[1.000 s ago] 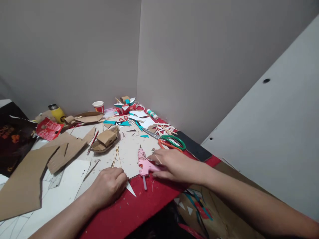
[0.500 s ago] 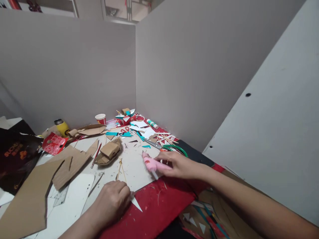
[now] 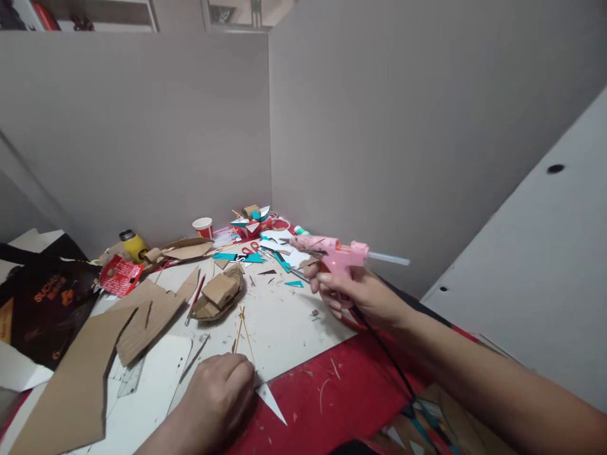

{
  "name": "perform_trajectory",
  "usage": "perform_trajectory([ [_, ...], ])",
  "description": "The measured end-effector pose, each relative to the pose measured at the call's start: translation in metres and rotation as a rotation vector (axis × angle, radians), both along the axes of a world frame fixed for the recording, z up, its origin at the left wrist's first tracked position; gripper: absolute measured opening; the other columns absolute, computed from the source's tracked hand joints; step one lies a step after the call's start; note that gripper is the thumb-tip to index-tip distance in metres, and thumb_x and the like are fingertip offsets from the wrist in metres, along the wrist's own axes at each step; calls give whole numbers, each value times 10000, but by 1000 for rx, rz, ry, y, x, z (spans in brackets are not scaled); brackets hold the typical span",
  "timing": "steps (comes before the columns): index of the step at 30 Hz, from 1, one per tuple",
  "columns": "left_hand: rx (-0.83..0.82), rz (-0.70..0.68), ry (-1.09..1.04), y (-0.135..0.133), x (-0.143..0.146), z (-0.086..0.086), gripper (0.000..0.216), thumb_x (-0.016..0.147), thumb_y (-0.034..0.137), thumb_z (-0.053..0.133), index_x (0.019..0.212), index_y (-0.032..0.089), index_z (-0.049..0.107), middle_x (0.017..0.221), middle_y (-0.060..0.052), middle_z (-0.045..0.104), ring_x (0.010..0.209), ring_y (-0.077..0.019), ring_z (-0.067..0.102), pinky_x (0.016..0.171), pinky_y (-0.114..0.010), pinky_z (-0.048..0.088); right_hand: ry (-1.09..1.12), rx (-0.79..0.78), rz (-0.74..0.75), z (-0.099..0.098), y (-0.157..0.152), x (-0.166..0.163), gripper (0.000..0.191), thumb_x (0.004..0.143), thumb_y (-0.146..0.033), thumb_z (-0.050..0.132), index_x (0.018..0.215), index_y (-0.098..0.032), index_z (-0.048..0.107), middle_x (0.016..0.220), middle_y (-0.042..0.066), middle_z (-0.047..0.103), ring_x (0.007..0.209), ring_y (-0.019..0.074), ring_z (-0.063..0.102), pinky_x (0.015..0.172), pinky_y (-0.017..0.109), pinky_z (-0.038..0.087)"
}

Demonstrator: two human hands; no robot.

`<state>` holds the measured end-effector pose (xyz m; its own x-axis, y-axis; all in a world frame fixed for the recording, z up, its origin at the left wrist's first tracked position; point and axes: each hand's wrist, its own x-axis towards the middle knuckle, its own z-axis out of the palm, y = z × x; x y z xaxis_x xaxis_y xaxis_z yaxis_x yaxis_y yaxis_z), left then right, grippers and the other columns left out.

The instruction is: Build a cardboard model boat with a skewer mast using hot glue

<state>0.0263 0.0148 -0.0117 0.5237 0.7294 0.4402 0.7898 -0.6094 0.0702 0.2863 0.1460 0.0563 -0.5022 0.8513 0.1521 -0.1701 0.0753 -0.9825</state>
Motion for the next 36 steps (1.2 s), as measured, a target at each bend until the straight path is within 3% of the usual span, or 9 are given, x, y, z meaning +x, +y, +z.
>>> perform_trajectory([
  [6,-15,62,-227,-1,-12,35,237,911,82,366,740,244,390,569,36,453,465,-120,439,466,-260,347,-22,155,-99,-4,15,-1,288,851,-428,590,981,-170,585,795,23,572,499,79,465,427,224,415],
  [10,38,198,-256,8,-36,64,310,936,118,380,653,234,432,514,49,457,427,-99,459,453,-239,352,-407,551,49,-24,25,-5,203,859,-364,538,858,-167,584,750,47,585,596,130,496,532,263,441],
  [12,20,314,-282,25,-53,75,296,945,185,411,663,226,492,524,48,496,443,-99,496,464,-231,376,-518,725,138,-33,27,-8,162,837,-299,528,739,-174,556,673,39,573,580,131,479,548,268,413],
  [15,-84,488,-339,73,-78,84,157,922,326,478,853,211,558,674,13,615,531,-126,569,513,-248,445,-585,813,248,-41,25,-10,81,772,-205,536,702,-172,555,657,42,598,580,135,493,563,271,380],
  [17,-158,482,-273,114,-92,84,175,897,338,505,970,195,575,845,-33,677,607,-142,605,574,-279,490,-690,857,306,-44,25,-9,43,754,-189,544,730,-169,573,704,51,631,614,149,530,580,276,375],
  [20,-281,469,-128,174,-105,74,138,867,296,572,903,175,628,876,-45,685,722,-166,624,689,-332,519,-838,839,348,-44,26,-6,43,760,-221,574,761,-178,580,758,44,655,653,162,574,598,275,380],
  [24,-437,481,17,225,-109,53,269,895,340,588,1080,147,613,1045,-60,650,878,-190,641,764,-389,543,-917,821,335,-44,28,-1,89,761,-268,612,803,-194,587,813,37,656,720,189,604,649,297,397],
  [28,-546,445,78,247,-107,38,311,897,337,587,1154,162,591,1154,-82,623,968,-216,630,817,-424,538,-966,834,332,-42,28,0,124,766,-289,637,838,-194,601,840,41,653,738,204,605,662,315,402],
  [36,-649,444,-45,256,-112,35,323,893,337,592,1161,158,588,1159,-79,620,974,-225,629,816,-427,539,-991,845,354,-40,29,-1,197,755,-284,681,918,-183,637,887,48,653,762,215,622,665,325,405],
])
